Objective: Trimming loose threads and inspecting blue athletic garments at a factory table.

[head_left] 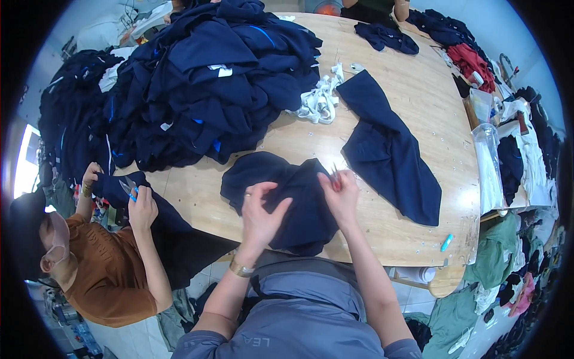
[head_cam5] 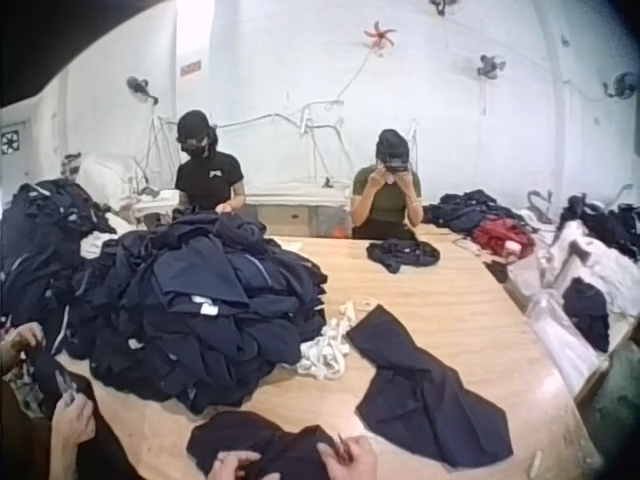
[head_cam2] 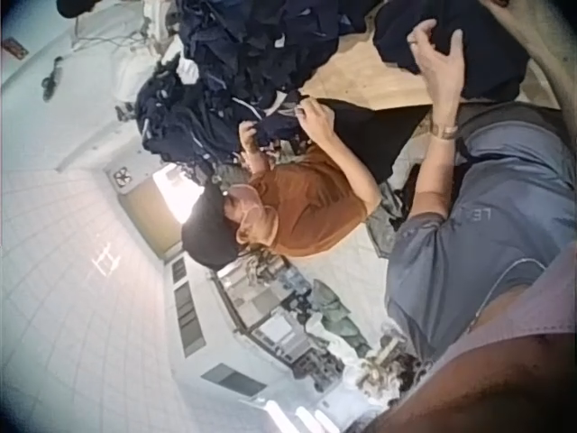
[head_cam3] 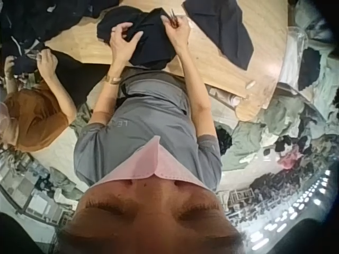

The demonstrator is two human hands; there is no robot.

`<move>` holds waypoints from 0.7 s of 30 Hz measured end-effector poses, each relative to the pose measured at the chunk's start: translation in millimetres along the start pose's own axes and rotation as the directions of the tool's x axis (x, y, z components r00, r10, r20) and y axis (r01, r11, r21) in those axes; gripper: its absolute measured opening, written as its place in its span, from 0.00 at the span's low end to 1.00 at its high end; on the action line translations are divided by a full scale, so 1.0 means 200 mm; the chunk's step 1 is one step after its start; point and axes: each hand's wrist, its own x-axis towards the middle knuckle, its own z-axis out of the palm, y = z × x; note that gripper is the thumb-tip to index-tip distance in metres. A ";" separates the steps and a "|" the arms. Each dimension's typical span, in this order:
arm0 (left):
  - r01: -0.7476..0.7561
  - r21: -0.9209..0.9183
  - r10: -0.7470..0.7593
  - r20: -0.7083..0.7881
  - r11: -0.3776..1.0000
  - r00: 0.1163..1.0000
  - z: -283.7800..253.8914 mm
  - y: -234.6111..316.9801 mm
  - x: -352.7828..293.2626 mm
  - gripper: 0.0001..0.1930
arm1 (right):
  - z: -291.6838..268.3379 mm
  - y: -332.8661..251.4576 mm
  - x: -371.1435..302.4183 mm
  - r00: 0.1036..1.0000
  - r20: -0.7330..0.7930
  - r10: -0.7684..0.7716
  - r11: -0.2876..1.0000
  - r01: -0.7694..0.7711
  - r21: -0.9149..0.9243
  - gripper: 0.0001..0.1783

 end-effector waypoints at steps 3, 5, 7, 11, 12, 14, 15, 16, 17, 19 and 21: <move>0.119 -0.414 -0.068 0.136 0.902 0.988 0.11 0.07 0.02 0.12 | 0.13 0.05 0.10 0.996 0.038 -0.077 0.975 0.083 -0.204 0.18; 0.422 -0.682 -0.200 0.383 0.597 0.902 0.15 0.05 0.06 0.09 | 0.16 0.12 0.15 0.998 0.058 0.004 0.970 0.011 -0.244 0.12; 0.642 -0.708 -0.248 0.592 0.294 0.766 0.14 0.00 0.10 0.17 | 0.13 0.09 0.17 0.989 0.083 0.120 0.990 -0.112 -0.091 0.05; 0.780 -0.609 -0.199 0.754 0.146 0.626 0.13 -0.02 0.14 0.31 | -0.03 -0.03 0.17 0.996 0.060 0.067 0.996 -0.070 0.050 0.03; 0.780 -0.610 -0.210 0.752 0.140 0.625 0.12 -0.03 0.13 0.31 | -0.08 -0.15 0.15 0.996 0.082 0.024 0.998 -0.028 0.047 0.03; 0.873 -0.475 -0.064 0.880 -0.115 0.470 0.13 -0.02 0.13 0.32 | -0.16 -0.24 0.07 0.984 0.078 -0.163 0.985 0.158 0.068 0.05; 0.873 -0.461 -0.024 0.886 -0.157 0.463 0.13 0.00 0.12 0.26 | -0.18 -0.24 0.03 0.956 0.078 -0.284 0.958 0.280 0.056 0.07; 0.874 -0.461 -0.019 0.886 -0.154 0.464 0.14 0.02 0.10 0.26 | -0.19 -0.24 -0.01 0.912 0.080 -0.402 0.915 0.400 0.046 0.09; 0.838 -0.534 -0.146 0.843 -0.111 0.518 0.15 0.03 0.07 0.21 | -0.21 -0.25 -0.06 0.886 0.101 -0.452 0.892 0.450 0.044 0.10; 0.768 -0.631 -0.227 0.768 -0.107 0.599 0.13 0.06 0.05 0.09 | -0.25 -0.24 -0.13 0.853 0.115 -0.509 0.860 0.508 0.037 0.12; 0.739 -0.661 -0.190 0.749 -0.135 0.635 0.12 0.07 0.05 0.08 | -0.27 -0.19 -0.22 0.859 0.138 -0.493 0.867 0.498 -0.002 0.14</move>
